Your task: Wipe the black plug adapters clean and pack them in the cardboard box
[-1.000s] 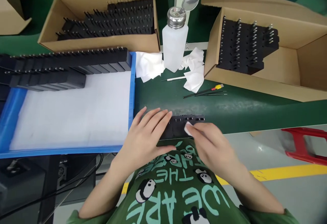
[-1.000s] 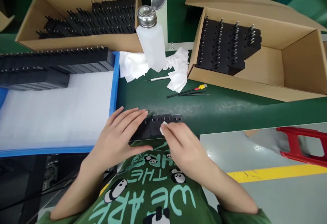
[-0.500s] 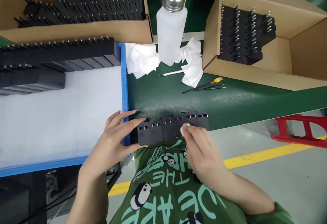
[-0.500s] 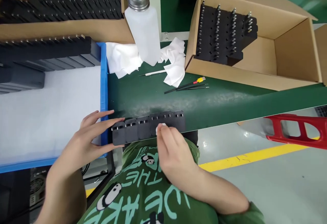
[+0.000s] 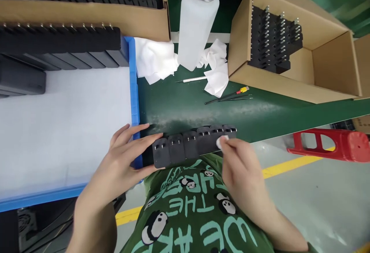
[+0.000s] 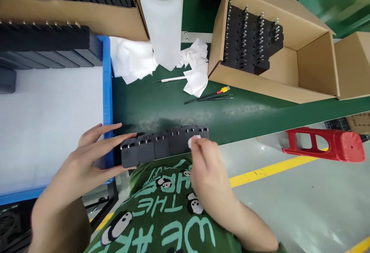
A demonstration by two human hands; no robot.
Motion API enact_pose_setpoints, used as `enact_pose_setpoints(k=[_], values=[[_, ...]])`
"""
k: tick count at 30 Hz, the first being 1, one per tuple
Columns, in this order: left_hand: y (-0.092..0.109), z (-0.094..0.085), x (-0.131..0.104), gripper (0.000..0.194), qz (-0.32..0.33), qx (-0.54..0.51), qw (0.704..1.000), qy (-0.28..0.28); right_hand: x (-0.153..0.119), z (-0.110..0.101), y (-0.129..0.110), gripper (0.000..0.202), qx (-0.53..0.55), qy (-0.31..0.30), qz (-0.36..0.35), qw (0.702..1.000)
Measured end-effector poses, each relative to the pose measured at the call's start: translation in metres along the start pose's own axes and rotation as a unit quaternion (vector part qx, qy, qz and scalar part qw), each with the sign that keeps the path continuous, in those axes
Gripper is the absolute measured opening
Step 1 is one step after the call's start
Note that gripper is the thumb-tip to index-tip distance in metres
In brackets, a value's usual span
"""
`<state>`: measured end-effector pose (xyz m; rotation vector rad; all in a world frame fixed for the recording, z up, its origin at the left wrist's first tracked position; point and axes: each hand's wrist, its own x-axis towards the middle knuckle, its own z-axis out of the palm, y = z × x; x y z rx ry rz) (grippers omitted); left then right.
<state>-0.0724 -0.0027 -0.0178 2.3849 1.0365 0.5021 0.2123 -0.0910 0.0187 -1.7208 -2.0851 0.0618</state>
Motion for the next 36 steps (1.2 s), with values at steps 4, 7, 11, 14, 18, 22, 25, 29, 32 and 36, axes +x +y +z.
enact_pose_setpoints(k=[4,7,11,14,18,22,25,29,32,36], values=[[0.003,-0.001,0.001,0.051,-0.007,0.003,1.0,0.003,0.019,0.021,-0.035,0.033,-0.003,-0.041,-0.133,0.99],[0.006,-0.002,0.002,0.053,-0.005,0.002,1.0,-0.009,0.035,0.031,-0.059,0.027,-0.01,-0.027,-0.198,0.98],[0.009,-0.003,0.003,0.052,-0.006,-0.003,1.0,-0.016,0.04,0.039,-0.074,0.027,-0.018,-0.01,-0.214,0.977],[0.009,-0.003,0.003,0.051,-0.012,-0.005,1.0,-0.016,0.038,0.041,-0.077,0.027,-0.03,-0.005,-0.218,0.975],[0.009,-0.002,0.001,0.049,-0.011,-0.006,1.0,-0.007,0.037,0.042,-0.08,0.029,0.015,-0.022,-0.226,0.974],[0.009,-0.002,0.0,0.046,-0.014,-0.006,1.0,-0.007,0.038,0.041,-0.083,0.032,0.018,-0.025,-0.192,0.981],[0.01,-0.001,0.0,0.044,-0.018,-0.008,1.0,-0.005,0.036,0.038,-0.083,0.031,0.01,-0.039,-0.218,0.975],[0.009,-0.001,0.0,0.042,-0.02,-0.009,1.0,-0.009,0.038,0.036,-0.08,0.031,0.015,-0.057,-0.239,0.969],[0.008,-0.001,0.0,0.041,-0.019,-0.008,1.0,-0.007,0.04,0.034,-0.077,0.031,0.003,-0.046,-0.252,0.967],[0.008,-0.001,-0.001,0.044,-0.015,-0.008,1.0,-0.004,0.04,0.03,-0.074,0.034,0.029,-0.086,-0.267,0.959]])
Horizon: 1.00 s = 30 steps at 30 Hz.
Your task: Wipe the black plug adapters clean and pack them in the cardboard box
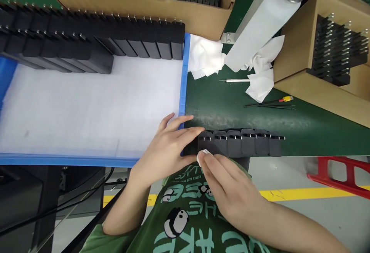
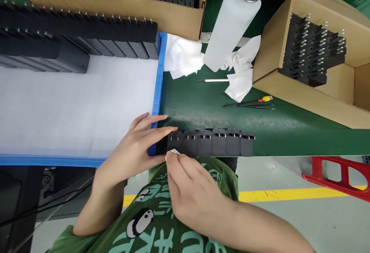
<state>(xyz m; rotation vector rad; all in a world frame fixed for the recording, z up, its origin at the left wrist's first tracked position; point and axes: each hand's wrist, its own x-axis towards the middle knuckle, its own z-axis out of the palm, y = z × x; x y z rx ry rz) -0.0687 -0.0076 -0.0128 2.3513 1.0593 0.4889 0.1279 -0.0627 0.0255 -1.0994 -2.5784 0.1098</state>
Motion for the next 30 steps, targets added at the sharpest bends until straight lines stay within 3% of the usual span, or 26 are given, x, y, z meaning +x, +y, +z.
enact_pose_setpoints(k=[5,7,11,13,15,16,18,20,23,26,30], values=[[0.001,0.002,0.002,0.042,-0.001,0.004,1.0,-0.002,0.005,0.008,-0.001,0.03,-0.04,0.031,-0.003,0.999],[0.001,0.003,0.004,0.043,-0.006,0.002,1.0,-0.004,0.002,0.004,-0.002,0.033,-0.023,0.017,-0.012,1.0],[-0.001,-0.006,-0.002,0.068,0.001,-0.007,1.0,-0.008,-0.012,-0.04,0.017,0.043,0.161,-0.092,0.013,0.982],[0.003,-0.018,-0.01,0.081,-0.005,-0.016,0.998,0.057,-0.014,-0.069,0.042,0.038,0.201,-0.052,0.098,0.973],[0.015,-0.03,-0.018,0.073,0.0,-0.007,0.987,0.16,-0.009,-0.088,0.074,0.031,0.186,0.042,0.185,0.964],[0.024,-0.033,-0.02,0.063,0.014,0.007,0.982,0.187,-0.004,-0.09,0.091,0.029,0.193,0.066,0.197,0.959],[0.045,-0.032,-0.017,0.043,0.083,0.032,0.982,0.168,0.012,-0.083,0.12,0.027,0.266,0.037,0.149,0.952],[0.065,-0.019,-0.003,0.032,0.191,0.057,0.976,0.086,0.033,-0.065,0.139,0.026,0.358,-0.063,0.066,0.929],[0.079,0.01,0.028,0.031,0.338,0.119,0.934,0.008,0.065,-0.032,0.144,0.025,0.424,-0.185,-0.032,0.886],[0.072,0.031,0.054,0.041,0.342,0.188,0.92,-0.045,0.087,-0.01,0.136,0.025,0.43,-0.227,-0.127,0.864],[0.06,0.038,0.063,0.047,0.31,0.25,0.914,-0.078,0.094,-0.002,0.134,0.02,0.403,-0.286,-0.199,0.846]])
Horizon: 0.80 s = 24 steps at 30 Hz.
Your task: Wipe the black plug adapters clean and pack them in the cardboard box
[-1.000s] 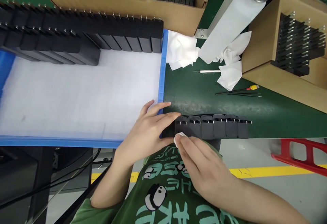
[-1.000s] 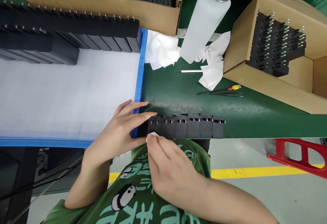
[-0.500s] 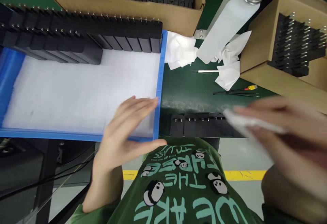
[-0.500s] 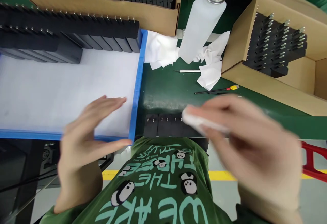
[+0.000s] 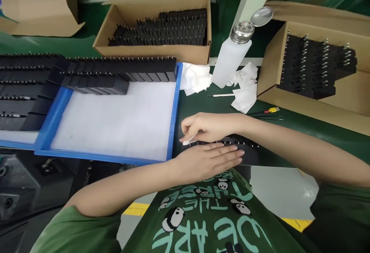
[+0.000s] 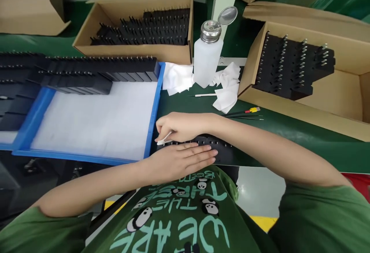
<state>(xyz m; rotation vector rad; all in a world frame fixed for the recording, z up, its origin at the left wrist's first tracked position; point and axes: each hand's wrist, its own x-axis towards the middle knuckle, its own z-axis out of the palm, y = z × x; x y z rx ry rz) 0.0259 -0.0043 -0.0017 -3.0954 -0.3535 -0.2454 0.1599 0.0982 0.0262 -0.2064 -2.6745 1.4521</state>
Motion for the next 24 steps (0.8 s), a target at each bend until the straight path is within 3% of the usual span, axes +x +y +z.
enact_pose_setpoints(k=[7,12,15,18,21,24], values=[[0.002,-0.001,-0.003,0.061,0.005,-0.029,0.999,-0.038,-0.022,-0.01,0.007,0.028,-0.003,-0.042,-0.017,0.999],[0.002,-0.001,-0.004,0.059,0.006,-0.004,0.999,-0.042,-0.036,-0.029,0.013,0.025,0.041,-0.077,0.026,0.996],[0.003,-0.002,-0.005,0.057,0.006,0.014,0.999,-0.039,-0.043,-0.036,0.016,0.024,0.081,-0.035,0.052,0.995],[0.003,-0.002,-0.004,0.057,0.006,0.022,0.999,-0.046,-0.038,-0.03,0.015,0.022,0.111,0.016,0.011,0.994],[0.003,-0.003,-0.002,0.061,0.014,0.031,0.998,-0.057,-0.027,-0.018,0.011,0.027,0.096,-0.035,-0.032,0.994],[0.003,-0.004,-0.001,0.062,0.017,0.037,0.997,-0.071,-0.023,-0.015,0.007,0.03,0.024,-0.065,-0.021,0.997]])
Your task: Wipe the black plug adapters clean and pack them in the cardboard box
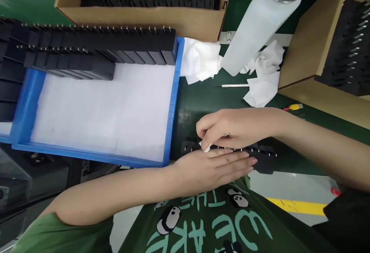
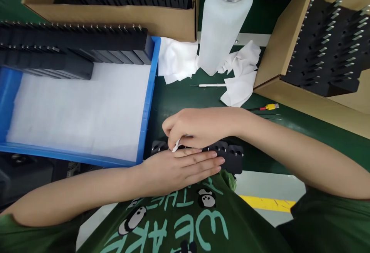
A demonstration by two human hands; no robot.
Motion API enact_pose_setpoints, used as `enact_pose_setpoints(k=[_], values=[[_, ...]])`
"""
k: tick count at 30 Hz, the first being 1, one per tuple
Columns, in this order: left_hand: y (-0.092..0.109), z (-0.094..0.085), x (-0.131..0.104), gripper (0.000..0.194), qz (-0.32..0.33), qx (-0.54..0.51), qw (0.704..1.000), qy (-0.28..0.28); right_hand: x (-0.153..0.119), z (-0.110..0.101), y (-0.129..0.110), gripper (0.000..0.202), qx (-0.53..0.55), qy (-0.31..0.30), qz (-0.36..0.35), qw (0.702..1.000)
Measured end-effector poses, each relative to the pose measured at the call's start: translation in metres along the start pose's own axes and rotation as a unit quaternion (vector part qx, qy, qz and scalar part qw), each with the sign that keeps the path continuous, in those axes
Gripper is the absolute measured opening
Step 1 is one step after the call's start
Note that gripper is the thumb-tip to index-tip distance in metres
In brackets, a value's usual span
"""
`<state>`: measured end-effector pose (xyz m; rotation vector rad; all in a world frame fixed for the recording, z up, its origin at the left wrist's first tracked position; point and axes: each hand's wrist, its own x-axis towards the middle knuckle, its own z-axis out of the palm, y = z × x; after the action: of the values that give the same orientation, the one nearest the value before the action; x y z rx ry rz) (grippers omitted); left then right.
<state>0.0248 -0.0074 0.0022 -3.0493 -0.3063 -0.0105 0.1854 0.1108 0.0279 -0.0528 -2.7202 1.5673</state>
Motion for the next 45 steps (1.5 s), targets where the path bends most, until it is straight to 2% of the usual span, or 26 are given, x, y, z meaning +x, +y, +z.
enact_pose_setpoints(k=[4,6,10,13,17,23,29,35,39,42,44,45], values=[[0.001,-0.001,0.0,0.058,-0.01,-0.002,1.0,0.004,-0.01,-0.011,-0.001,0.031,-0.086,-0.028,0.023,0.996],[0.001,0.0,-0.001,0.056,-0.019,-0.005,1.0,0.011,-0.015,-0.016,0.001,0.032,-0.098,-0.012,0.032,0.995],[0.001,0.001,-0.001,0.057,-0.014,-0.01,1.0,0.01,-0.014,-0.013,0.006,0.03,-0.025,0.051,0.003,0.998],[0.0,0.001,0.0,0.061,-0.004,-0.003,1.0,0.004,-0.009,-0.005,0.006,0.03,-0.011,0.017,-0.021,1.0],[-0.001,0.0,0.0,0.06,0.002,-0.002,1.0,0.002,-0.011,-0.006,0.002,0.034,-0.032,-0.012,0.005,0.999],[-0.001,0.0,-0.001,0.06,-0.003,-0.015,1.0,0.016,-0.008,-0.006,0.001,0.032,-0.006,0.036,-0.003,0.999],[0.0,0.001,0.0,0.064,0.002,-0.017,1.0,0.006,-0.011,-0.006,-0.002,0.03,-0.026,-0.009,0.023,0.999],[-0.001,0.003,-0.001,0.068,-0.002,-0.029,0.999,0.02,-0.005,-0.005,-0.005,0.03,-0.05,0.002,0.011,0.999],[0.0,0.004,-0.002,0.066,-0.006,-0.04,0.999,0.03,-0.014,-0.006,-0.007,0.03,-0.042,-0.017,0.038,0.998],[0.001,0.005,-0.002,0.068,-0.011,-0.047,0.998,0.033,-0.01,-0.009,-0.009,0.03,-0.016,0.014,0.03,0.999],[0.002,0.005,-0.002,0.07,-0.009,-0.04,0.999,0.035,0.0,-0.01,-0.008,0.03,0.015,0.04,0.006,0.999],[0.001,0.005,-0.001,0.071,-0.008,-0.033,0.999,0.033,0.007,-0.01,-0.006,0.029,0.027,0.034,-0.004,0.999]])
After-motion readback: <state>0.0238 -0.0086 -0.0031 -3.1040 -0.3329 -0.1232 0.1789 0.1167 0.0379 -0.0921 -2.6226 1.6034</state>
